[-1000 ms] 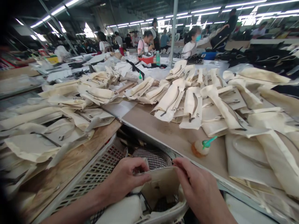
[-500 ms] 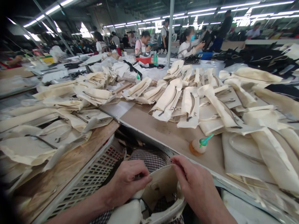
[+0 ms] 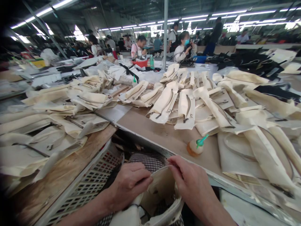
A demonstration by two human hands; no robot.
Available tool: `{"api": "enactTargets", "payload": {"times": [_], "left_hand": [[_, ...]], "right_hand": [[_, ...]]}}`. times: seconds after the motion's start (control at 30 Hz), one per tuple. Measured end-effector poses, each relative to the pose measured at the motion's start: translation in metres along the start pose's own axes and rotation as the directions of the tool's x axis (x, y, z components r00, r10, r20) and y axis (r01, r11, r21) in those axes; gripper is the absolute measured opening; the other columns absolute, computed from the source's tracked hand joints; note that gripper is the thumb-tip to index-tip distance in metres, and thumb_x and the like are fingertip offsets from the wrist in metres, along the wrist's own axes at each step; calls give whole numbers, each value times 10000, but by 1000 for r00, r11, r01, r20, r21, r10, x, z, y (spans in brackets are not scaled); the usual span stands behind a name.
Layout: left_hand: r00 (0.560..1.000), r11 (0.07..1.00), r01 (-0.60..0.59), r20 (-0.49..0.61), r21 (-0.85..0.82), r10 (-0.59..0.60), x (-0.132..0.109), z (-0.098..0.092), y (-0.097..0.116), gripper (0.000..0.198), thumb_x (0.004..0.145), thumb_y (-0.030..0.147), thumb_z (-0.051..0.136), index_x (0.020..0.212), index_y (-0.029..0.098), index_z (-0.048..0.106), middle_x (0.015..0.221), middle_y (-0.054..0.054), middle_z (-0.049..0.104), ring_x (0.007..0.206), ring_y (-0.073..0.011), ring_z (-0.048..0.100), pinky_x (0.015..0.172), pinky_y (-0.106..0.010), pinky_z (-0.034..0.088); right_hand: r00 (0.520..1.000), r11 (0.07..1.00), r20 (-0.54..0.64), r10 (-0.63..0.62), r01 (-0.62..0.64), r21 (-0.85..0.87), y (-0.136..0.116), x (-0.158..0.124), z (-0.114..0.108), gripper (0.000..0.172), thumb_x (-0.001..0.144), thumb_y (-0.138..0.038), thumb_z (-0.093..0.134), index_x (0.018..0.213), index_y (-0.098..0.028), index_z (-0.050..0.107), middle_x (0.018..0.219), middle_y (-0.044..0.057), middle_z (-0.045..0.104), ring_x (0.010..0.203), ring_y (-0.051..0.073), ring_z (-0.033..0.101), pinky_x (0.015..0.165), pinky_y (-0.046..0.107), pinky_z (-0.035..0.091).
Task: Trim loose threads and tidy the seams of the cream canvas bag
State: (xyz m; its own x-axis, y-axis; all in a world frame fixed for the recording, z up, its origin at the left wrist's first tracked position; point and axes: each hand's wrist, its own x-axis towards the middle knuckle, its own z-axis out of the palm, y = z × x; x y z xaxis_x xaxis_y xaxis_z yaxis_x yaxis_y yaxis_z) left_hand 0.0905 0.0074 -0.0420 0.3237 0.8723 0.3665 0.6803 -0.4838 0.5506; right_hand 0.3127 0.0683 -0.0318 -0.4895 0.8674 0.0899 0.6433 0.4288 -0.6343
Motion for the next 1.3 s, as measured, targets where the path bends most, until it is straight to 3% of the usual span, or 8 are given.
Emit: {"api": "enactTargets", "payload": {"times": [0.2, 0.43, 0.63, 0.83, 0.93, 1.13, 1.23, 1.3], "left_hand": [[993, 992, 108, 46, -59, -106, 3, 0, -2, 175, 906, 178, 611, 760, 154, 703, 660, 14, 588, 631, -109, 547, 574, -227, 366], [997, 998, 4, 76, 58, -9, 16, -2, -1, 215, 892, 134, 574, 703, 157, 673, 647, 16, 576, 615, -112, 528, 553, -244, 335], [994, 996, 75, 74, 45, -78, 19, -1, 0, 240, 908, 155, 582, 681, 156, 660, 640, 18, 580, 599, -103, 533, 547, -230, 333], [995, 992, -8, 95, 127, -4, 22, 3, -5, 225, 925, 175, 567, 718, 160, 655, 675, 8, 592, 638, -129, 531, 575, -246, 350], [990, 996, 39, 130, 81, -49, 25, 1, -9, 217, 910, 161, 585, 705, 156, 657, 664, 17, 581, 634, -124, 527, 581, -234, 360], [886, 950, 292, 404, -107, -227, 24, -34, -10, 92, 888, 180, 624, 872, 178, 714, 808, 22, 649, 745, -113, 587, 658, -184, 412], [829, 906, 420, 429, -52, -360, 19, -48, -4, 108, 845, 152, 623, 811, 185, 719, 776, 27, 647, 720, -119, 576, 635, -193, 403], [825, 891, 452, 396, -32, -404, 14, -48, 0, 115, 828, 138, 618, 766, 175, 708, 750, 23, 638, 707, -123, 569, 629, -202, 394]], "right_hand": [[1000, 1000, -8, 0, 0, -4, 0, 0, 0, 259, 948, -356, 406, 1027, -285, 642, 945, -25, 736, 822, 237, 697, 719, 386, 501], [1000, 1000, 3, 16, -16, -8, -1, 0, 0, 262, 951, -354, 406, 1024, -269, 643, 946, 0, 733, 826, 249, 689, 735, 399, 504], [1000, 999, -18, 8, -9, -30, -3, 0, -1, 273, 957, -342, 397, 1029, -253, 645, 949, 20, 734, 823, 255, 692, 724, 391, 508], [1000, 1000, -5, 0, 0, -19, -3, 1, 1, 263, 952, -348, 406, 1029, -270, 646, 957, -1, 738, 828, 249, 700, 712, 384, 515], [1000, 1000, -6, 1, -1, -10, -2, 2, 2, 266, 948, -367, 412, 1025, -273, 649, 964, -5, 743, 842, 252, 707, 717, 386, 520], [999, 999, -28, -16, 15, -50, -1, 5, 3, 275, 938, -369, 405, 1002, -265, 651, 948, 6, 747, 826, 260, 711, 689, 384, 520], [1000, 999, -11, -14, 13, -40, -3, 6, 2, 268, 943, -369, 400, 993, -273, 645, 945, 5, 741, 826, 257, 703, 695, 379, 512], [1000, 999, 3, -7, 7, -33, -5, 6, 2, 266, 945, -371, 394, 995, -279, 639, 945, 2, 737, 830, 259, 697, 707, 387, 506]]}}
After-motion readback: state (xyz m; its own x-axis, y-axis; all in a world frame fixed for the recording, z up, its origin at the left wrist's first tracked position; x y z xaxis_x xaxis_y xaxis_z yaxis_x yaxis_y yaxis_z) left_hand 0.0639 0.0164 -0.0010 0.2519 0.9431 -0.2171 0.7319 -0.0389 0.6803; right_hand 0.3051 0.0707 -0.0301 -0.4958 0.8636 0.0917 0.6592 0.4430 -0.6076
